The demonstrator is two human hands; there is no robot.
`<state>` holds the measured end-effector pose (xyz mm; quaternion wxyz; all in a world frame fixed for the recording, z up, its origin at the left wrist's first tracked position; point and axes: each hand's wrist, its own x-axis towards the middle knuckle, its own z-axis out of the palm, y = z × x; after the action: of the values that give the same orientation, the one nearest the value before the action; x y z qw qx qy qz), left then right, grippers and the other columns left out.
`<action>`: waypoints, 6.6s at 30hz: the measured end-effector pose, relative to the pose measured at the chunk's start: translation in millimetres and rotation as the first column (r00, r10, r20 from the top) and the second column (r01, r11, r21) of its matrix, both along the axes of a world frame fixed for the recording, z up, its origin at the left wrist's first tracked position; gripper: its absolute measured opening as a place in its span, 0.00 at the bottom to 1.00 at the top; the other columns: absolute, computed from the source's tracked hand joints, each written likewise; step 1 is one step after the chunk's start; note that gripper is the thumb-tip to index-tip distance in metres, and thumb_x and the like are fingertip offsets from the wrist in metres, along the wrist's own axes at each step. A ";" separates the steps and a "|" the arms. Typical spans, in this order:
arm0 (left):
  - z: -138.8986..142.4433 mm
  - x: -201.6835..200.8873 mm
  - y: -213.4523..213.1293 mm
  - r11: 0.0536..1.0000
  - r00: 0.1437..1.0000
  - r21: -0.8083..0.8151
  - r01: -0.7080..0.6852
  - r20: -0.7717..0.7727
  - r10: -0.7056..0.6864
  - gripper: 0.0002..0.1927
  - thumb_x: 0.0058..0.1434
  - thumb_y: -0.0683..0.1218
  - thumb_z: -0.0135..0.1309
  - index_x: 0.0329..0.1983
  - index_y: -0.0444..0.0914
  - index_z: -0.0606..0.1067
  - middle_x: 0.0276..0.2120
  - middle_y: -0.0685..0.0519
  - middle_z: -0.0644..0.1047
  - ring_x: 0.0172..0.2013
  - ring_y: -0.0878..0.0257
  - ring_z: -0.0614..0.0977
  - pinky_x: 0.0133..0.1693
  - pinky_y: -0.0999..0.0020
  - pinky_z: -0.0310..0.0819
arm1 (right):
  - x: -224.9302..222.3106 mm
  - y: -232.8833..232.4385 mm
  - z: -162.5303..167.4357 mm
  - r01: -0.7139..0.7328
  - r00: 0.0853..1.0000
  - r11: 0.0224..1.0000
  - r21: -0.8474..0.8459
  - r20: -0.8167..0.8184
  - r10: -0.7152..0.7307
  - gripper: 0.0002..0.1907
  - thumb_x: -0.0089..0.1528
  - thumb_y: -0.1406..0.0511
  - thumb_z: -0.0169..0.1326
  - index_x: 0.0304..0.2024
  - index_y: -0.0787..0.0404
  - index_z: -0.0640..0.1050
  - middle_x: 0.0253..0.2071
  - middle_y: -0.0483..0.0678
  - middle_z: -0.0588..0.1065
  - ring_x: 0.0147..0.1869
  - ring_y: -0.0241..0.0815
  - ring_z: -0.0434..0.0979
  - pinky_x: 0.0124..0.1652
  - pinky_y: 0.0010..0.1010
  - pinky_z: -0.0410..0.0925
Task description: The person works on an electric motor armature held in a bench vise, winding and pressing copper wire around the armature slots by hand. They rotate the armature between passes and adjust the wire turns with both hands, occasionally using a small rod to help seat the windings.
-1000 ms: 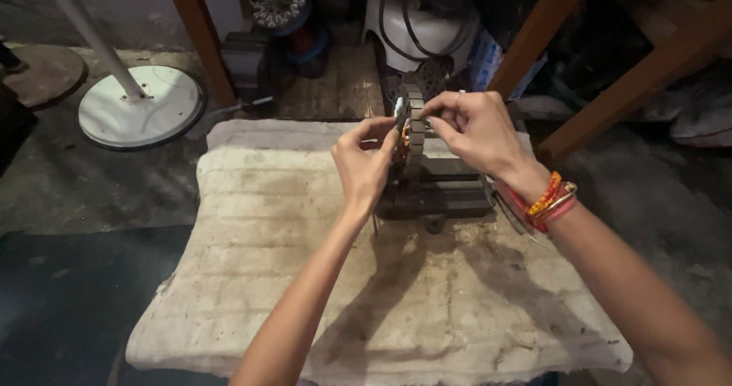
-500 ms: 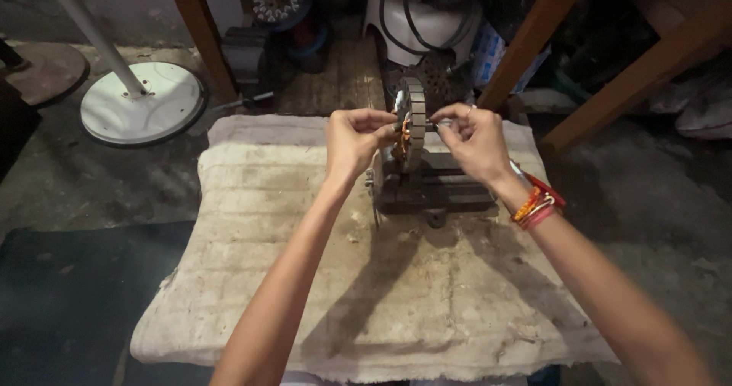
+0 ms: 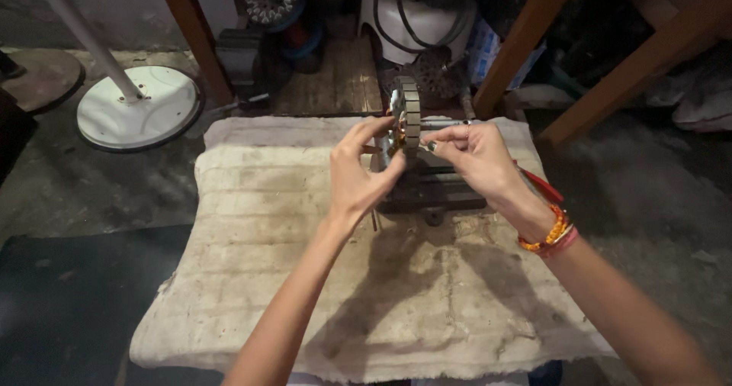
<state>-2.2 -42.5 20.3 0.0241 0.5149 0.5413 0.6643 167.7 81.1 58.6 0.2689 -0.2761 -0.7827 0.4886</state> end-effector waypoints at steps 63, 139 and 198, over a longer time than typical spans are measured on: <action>-16.5 -14.9 12.2 0.972 0.880 -0.099 0.213 0.451 -0.147 0.16 0.60 0.38 0.57 0.52 0.36 0.82 0.43 0.54 0.85 0.44 0.69 0.83 0.42 0.71 0.79 | 5.6 -17.1 2.9 0.024 0.991 0.871 0.491 0.102 -0.085 0.13 0.62 0.70 0.53 0.46 0.62 0.84 0.19 0.38 0.75 0.18 0.25 0.63 0.19 0.25 0.55; -21.8 17.7 23.5 0.991 0.968 0.085 -0.103 0.240 0.080 0.20 0.54 0.35 0.59 0.51 0.36 0.78 0.42 0.51 0.83 0.41 0.63 0.84 0.43 0.69 0.79 | -43.6 -46.2 55.3 -0.114 0.953 0.783 0.611 0.290 -0.087 0.11 0.56 0.69 0.57 0.40 0.66 0.84 0.23 0.55 0.78 0.24 0.45 0.79 0.28 0.36 0.69; -10.1 17.0 10.1 0.992 0.991 0.094 -0.082 0.112 0.071 0.19 0.56 0.37 0.60 0.53 0.35 0.79 0.44 0.48 0.83 0.43 0.61 0.85 0.45 0.69 0.81 | -26.9 -58.4 48.4 -0.072 0.992 0.625 0.777 0.122 -0.038 0.11 0.60 0.70 0.57 0.43 0.66 0.84 0.28 0.55 0.80 0.28 0.44 0.79 0.30 0.33 0.70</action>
<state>14.8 -32.4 10.3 0.0025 0.4574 0.5252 0.7176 140.8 22.7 107.0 0.3070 -0.1555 -0.9350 0.0854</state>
